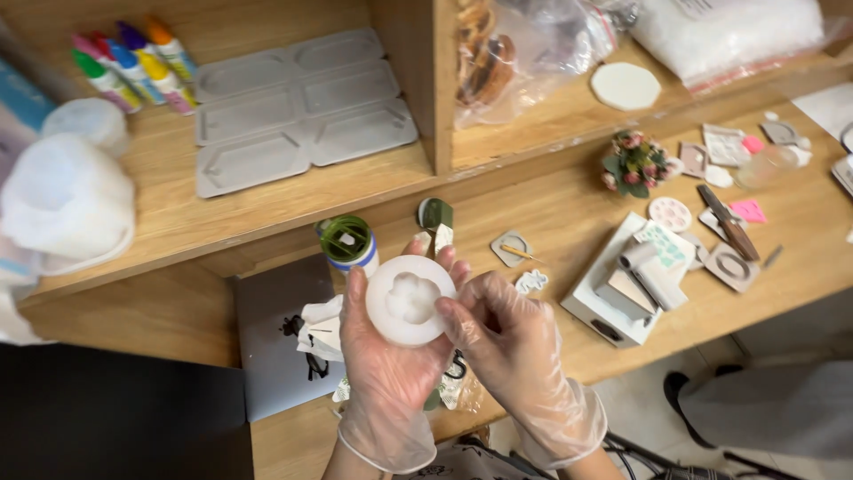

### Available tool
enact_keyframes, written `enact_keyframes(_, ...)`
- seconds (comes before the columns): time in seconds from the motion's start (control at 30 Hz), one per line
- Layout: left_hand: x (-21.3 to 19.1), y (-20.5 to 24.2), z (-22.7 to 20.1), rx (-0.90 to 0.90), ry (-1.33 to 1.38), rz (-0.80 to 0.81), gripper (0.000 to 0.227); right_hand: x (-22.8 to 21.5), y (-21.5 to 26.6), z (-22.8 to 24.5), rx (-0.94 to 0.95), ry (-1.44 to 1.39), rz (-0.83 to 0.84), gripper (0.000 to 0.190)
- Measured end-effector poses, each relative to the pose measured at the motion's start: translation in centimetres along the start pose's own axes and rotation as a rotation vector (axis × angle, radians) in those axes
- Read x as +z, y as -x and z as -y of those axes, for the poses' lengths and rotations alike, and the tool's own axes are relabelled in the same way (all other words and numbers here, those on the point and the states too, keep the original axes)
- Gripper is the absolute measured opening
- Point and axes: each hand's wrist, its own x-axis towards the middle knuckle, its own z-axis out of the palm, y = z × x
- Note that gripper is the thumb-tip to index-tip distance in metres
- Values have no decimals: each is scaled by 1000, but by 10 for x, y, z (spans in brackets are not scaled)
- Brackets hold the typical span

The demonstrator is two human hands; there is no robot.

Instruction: Removing wax shapes from silicone molds and organizing them in a storage area.

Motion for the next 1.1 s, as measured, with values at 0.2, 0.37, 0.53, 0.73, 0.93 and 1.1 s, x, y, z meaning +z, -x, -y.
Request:
enact_keyframes(0.2,-6,-5,4,-68,4,40,61,-10,3,-6,14,-27,22,17)
enact_keyframes(0.37,-7,-6,6,-61,-15,-29,60,-14,3,-9,-17,-76,11,25)
enact_keyframes(0.53,-5,-5,5,-63,-19,-61,61,-12,2,-8,-42,-124,-11,27)
enact_keyframes(0.73,-5,-2,-2,-54,-26,-56,60,-8,2,-12,44,-134,-21,32)
enact_keyframes(0.93,1,0,-9,-2,-23,-58,59,1,-1,-13,-1,-149,-7,30)
enact_keyframes(1.1,4,3,-16,78,35,-10,60,12,-4,-32,-187,-202,28,31)
